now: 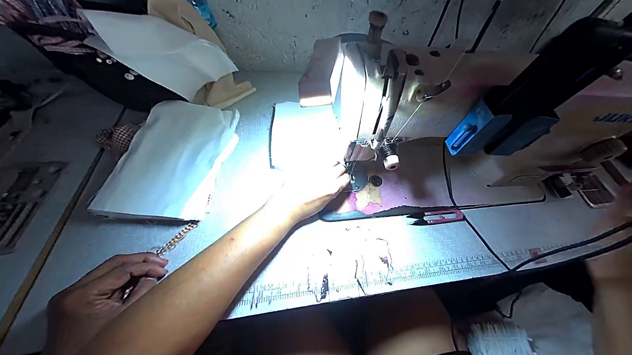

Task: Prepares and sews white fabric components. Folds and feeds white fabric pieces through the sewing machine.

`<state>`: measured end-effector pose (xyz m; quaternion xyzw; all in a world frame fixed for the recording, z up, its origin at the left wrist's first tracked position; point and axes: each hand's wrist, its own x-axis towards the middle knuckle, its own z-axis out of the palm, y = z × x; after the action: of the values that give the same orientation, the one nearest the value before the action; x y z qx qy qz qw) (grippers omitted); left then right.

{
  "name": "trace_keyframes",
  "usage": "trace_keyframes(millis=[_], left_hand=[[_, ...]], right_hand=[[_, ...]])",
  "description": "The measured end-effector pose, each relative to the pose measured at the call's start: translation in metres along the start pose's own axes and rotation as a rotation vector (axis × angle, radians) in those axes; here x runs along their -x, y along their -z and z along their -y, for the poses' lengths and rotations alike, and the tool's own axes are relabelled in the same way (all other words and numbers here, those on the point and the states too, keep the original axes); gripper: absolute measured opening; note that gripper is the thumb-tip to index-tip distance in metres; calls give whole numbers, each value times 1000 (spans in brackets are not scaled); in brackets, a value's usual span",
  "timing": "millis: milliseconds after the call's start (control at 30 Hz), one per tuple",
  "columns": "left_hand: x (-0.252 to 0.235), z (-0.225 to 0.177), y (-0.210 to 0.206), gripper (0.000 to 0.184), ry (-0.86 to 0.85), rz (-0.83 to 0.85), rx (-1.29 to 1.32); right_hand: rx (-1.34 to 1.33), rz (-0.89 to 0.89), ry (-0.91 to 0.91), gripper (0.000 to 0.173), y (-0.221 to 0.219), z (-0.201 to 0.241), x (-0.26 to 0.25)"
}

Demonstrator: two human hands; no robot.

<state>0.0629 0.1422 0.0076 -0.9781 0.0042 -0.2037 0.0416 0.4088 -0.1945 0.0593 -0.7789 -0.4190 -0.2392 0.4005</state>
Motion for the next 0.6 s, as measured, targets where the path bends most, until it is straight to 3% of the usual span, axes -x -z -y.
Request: trace_keyframes(millis=[133,333,600], left_hand=[[-2,0,1,18,12,-12,-20],[0,-2,4,17,32,35,17],[4,-3,3,24,41,14,12]], right_hand=[[183,104,66,69,-59,-21,12],[188,104,93,55,-62,-25,22],[235,142,110,58,-66,-28,23]])
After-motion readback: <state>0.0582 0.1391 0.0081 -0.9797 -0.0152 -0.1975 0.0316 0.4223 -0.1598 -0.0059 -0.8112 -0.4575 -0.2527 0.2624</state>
